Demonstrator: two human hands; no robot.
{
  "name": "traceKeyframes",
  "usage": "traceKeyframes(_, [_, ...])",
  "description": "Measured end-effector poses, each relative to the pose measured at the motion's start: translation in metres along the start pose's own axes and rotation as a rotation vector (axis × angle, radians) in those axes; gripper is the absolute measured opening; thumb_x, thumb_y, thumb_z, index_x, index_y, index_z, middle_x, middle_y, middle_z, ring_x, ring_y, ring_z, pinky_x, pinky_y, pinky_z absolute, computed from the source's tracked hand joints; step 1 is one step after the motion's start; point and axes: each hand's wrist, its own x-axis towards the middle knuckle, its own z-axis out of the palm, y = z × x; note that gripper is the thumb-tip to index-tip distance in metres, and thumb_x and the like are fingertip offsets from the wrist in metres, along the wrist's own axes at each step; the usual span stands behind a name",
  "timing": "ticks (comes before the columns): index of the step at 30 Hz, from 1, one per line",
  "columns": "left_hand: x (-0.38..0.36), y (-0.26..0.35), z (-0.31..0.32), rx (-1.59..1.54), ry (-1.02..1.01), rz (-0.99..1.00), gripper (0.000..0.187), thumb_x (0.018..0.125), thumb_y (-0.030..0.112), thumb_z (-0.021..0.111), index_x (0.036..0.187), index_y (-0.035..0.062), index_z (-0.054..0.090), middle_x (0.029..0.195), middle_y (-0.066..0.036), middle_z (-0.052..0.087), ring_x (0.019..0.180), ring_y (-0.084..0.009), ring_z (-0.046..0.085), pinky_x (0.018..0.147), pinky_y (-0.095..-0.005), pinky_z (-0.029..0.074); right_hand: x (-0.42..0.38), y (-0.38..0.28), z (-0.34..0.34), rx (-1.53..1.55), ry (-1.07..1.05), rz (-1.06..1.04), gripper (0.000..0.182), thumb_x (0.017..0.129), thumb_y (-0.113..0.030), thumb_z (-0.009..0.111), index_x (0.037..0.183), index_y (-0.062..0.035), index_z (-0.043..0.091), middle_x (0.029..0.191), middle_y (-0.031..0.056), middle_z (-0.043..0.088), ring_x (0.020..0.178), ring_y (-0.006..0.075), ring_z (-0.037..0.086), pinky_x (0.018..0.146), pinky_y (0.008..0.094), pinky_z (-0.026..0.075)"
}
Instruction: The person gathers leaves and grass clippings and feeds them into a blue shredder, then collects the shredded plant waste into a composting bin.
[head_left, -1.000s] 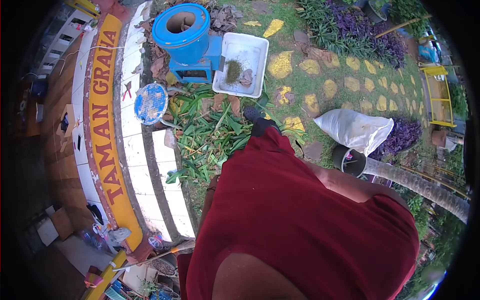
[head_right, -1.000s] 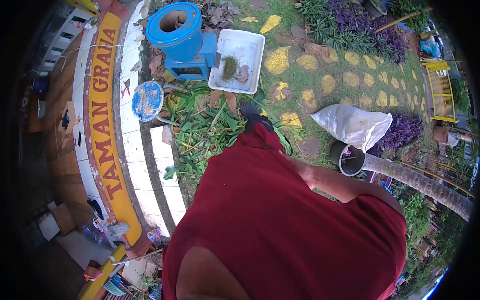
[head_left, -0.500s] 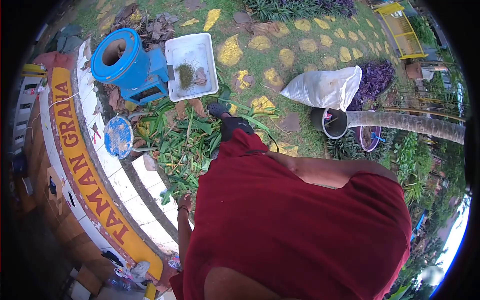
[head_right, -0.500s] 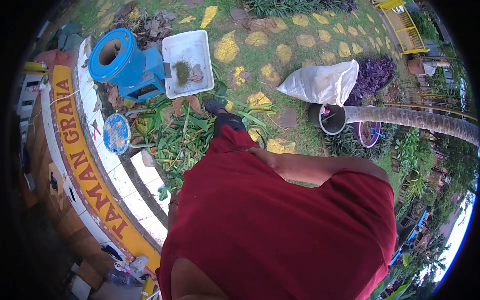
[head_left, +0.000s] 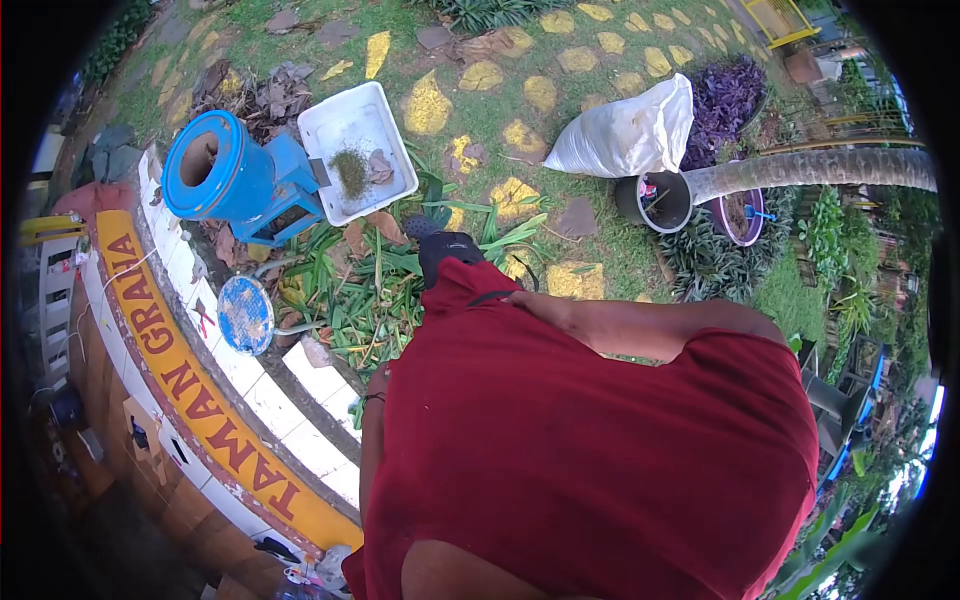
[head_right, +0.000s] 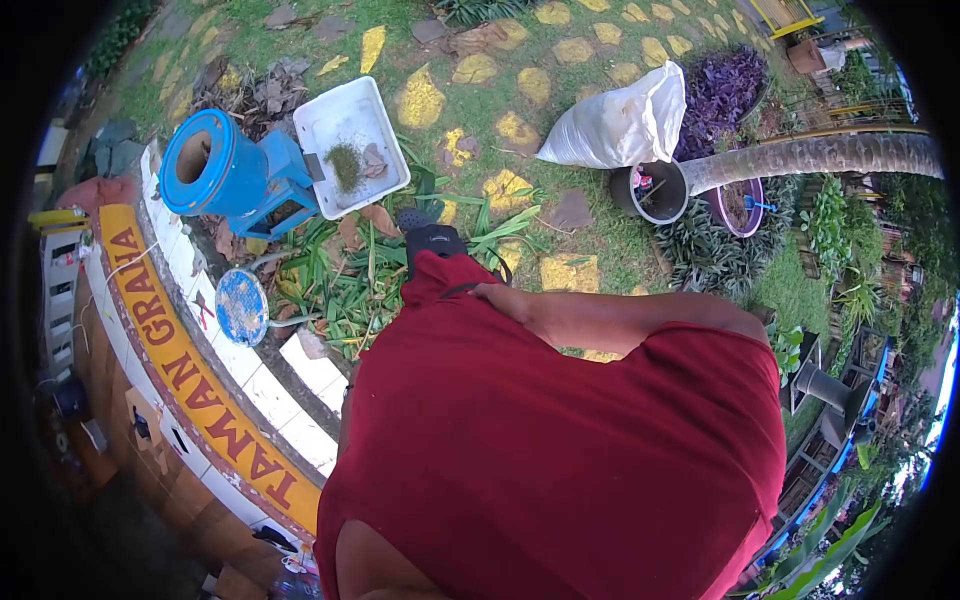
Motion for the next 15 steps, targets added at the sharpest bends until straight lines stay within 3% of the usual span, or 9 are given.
traceKeyframes(1, [-0.007, 0.014, -0.011, 0.003, 0.000, 0.003, 0.032, 0.096, 0.023, 0.050, 0.122, 0.0050, 0.059, 0.115, -0.015, 0.067, 0.106, -0.0267, 0.064, 0.091, -0.0362, 0.048, 0.000, 0.001, 0.000, 0.002, -0.022, -0.016, 0.041, 0.095, -0.037, 0.042, 0.113, -0.0061, 0.063, 0.109, 0.0117, 0.070, 0.085, 0.0244, 0.068, 0.084, 0.0426, 0.055])
traceKeyframes(3, [-0.042, 0.055, -0.043, -0.103, -0.003, -0.061, 0.032, 0.097, 0.022, 0.050, 0.122, 0.0060, 0.059, 0.112, -0.015, 0.068, 0.106, -0.0260, 0.064, 0.090, -0.0359, 0.048, 0.004, 0.005, -0.003, -0.018, -0.021, -0.015, 0.038, 0.094, -0.037, 0.046, 0.112, -0.0076, 0.063, 0.110, 0.0097, 0.070, 0.087, 0.0228, 0.067, 0.084, 0.0411, 0.055])
traceKeyframes(4, [-0.045, 0.049, -0.046, -0.101, 0.000, -0.065, 0.032, 0.097, 0.022, 0.050, 0.122, 0.0060, 0.059, 0.112, -0.015, 0.068, 0.106, -0.0260, 0.064, 0.090, -0.0359, 0.048, 0.007, 0.006, -0.005, -0.041, -0.021, -0.013, 0.036, 0.094, -0.037, 0.051, 0.112, -0.0091, 0.063, 0.110, 0.0078, 0.070, 0.089, 0.0212, 0.067, 0.085, 0.0397, 0.054])
traceKeyframes(7, [-0.059, 0.027, -0.059, -0.042, 0.058, -0.146, 0.031, 0.097, 0.022, 0.051, 0.122, 0.0066, 0.059, 0.110, -0.014, 0.068, 0.103, -0.0247, 0.065, 0.087, -0.0363, 0.049, 0.013, 0.011, -0.006, -0.007, -0.161, -0.016, 0.034, 0.094, -0.036, 0.050, 0.111, -0.0095, 0.063, 0.109, 0.0078, 0.070, 0.088, 0.0201, 0.067, 0.084, 0.0392, 0.055])
traceKeyframes(9, [-0.070, 0.015, -0.057, -0.091, 0.035, -0.242, 0.031, 0.097, 0.022, 0.050, 0.122, 0.0063, 0.059, 0.107, -0.014, 0.068, 0.099, -0.0249, 0.066, 0.084, -0.0369, 0.050, 0.011, 0.012, 0.001, -0.031, -0.129, -0.019, 0.033, 0.095, -0.035, 0.049, 0.110, -0.0093, 0.064, 0.107, 0.0078, 0.070, 0.087, 0.0198, 0.067, 0.084, 0.0389, 0.055])
traceKeyframes(13, [-0.081, -0.043, -0.023, -0.112, 0.116, -0.239, 0.032, 0.096, 0.025, 0.051, 0.121, 0.0083, 0.061, 0.106, -0.015, 0.068, 0.098, -0.0286, 0.066, 0.084, -0.0374, 0.051, 0.010, 0.011, 0.026, -0.141, -0.036, -0.011, 0.032, 0.096, -0.033, 0.047, 0.109, -0.0087, 0.064, 0.106, 0.0084, 0.071, 0.087, 0.0199, 0.068, 0.085, 0.0384, 0.056])
traceKeyframes(15, [-0.092, -0.067, 0.000, -0.131, 0.156, -0.156, 0.031, 0.095, 0.026, 0.053, 0.119, 0.0092, 0.062, 0.106, -0.014, 0.069, 0.099, -0.0287, 0.066, 0.086, -0.0373, 0.051, 0.024, 0.012, 0.033, -0.144, -0.152, 0.015, 0.036, 0.097, -0.033, 0.042, 0.110, -0.0071, 0.063, 0.106, 0.0113, 0.070, 0.090, 0.0233, 0.068, 0.089, 0.0414, 0.054])
